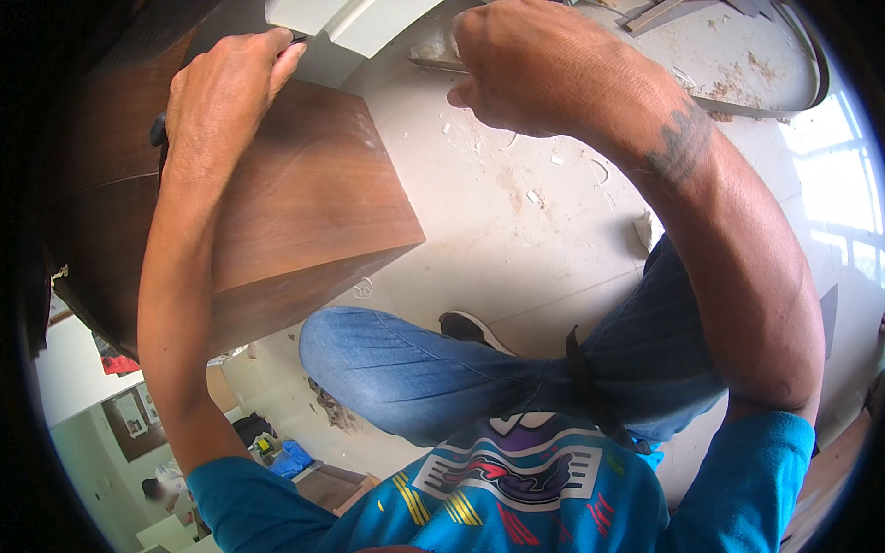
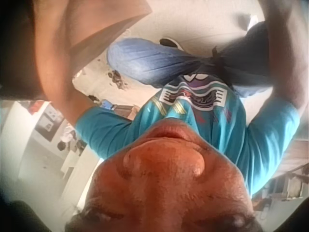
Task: The person uses a utility knife to trim and clean the edges of white plastic molding pieces. They repeatedly score the edges, peel away thin strips, and adjust the blade to refine the fit.
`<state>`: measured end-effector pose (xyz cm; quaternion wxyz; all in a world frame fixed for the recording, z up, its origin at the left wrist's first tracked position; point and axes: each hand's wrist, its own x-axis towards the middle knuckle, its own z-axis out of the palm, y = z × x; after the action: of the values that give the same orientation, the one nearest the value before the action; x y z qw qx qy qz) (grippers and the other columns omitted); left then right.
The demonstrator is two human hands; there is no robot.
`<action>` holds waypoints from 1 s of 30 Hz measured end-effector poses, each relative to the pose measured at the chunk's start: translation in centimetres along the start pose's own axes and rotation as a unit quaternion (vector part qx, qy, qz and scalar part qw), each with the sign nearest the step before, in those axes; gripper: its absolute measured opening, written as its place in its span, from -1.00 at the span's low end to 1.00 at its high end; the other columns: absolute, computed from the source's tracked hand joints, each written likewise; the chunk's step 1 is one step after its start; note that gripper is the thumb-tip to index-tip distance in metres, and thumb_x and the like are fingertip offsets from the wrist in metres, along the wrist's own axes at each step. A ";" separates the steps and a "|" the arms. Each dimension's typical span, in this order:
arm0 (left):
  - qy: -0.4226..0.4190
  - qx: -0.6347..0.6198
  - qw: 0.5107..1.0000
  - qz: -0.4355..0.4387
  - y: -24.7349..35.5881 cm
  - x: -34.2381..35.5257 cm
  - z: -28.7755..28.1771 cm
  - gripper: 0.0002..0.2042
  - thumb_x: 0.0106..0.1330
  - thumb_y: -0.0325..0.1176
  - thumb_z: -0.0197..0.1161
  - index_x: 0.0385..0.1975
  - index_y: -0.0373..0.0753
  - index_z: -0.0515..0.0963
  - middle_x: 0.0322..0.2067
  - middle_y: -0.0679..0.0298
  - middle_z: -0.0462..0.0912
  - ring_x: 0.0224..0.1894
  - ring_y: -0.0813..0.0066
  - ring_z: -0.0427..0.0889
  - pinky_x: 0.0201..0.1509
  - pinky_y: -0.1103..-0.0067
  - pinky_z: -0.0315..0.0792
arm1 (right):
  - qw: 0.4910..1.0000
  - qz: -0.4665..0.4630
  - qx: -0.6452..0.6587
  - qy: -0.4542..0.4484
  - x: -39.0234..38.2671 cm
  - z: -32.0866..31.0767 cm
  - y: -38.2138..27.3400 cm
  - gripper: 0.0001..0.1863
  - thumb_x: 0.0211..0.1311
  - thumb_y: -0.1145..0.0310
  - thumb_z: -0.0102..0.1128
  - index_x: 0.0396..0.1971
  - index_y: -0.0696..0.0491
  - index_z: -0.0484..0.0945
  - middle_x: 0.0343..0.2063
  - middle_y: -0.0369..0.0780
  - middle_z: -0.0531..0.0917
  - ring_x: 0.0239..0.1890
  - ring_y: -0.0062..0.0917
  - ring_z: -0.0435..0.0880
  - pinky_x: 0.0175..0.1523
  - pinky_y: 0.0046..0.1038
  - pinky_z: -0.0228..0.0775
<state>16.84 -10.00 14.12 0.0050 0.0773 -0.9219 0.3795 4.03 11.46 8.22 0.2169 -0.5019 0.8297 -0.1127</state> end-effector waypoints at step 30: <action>-0.032 -0.053 0.994 0.094 1.0 3.1 -0.8 -0.64 0.54 -0.04 0.22 -0.29 -0.23 0.68 -0.40 0.09 0.76 -0.30 -0.05 0.76 -0.21 0.15 0.63 | 0.998 0.023 -0.040 0.052 0.3 0.9 1.6 -0.55 0.47 0.12 0.35 -0.15 0.30 0.62 -0.28 0.02 0.75 -0.10 -0.19 0.78 0.05 -0.21 0.62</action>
<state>13.60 -9.15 14.15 -0.0557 0.0021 -0.9435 0.3265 3.08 11.96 6.65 0.1554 -0.4843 0.8551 -0.1001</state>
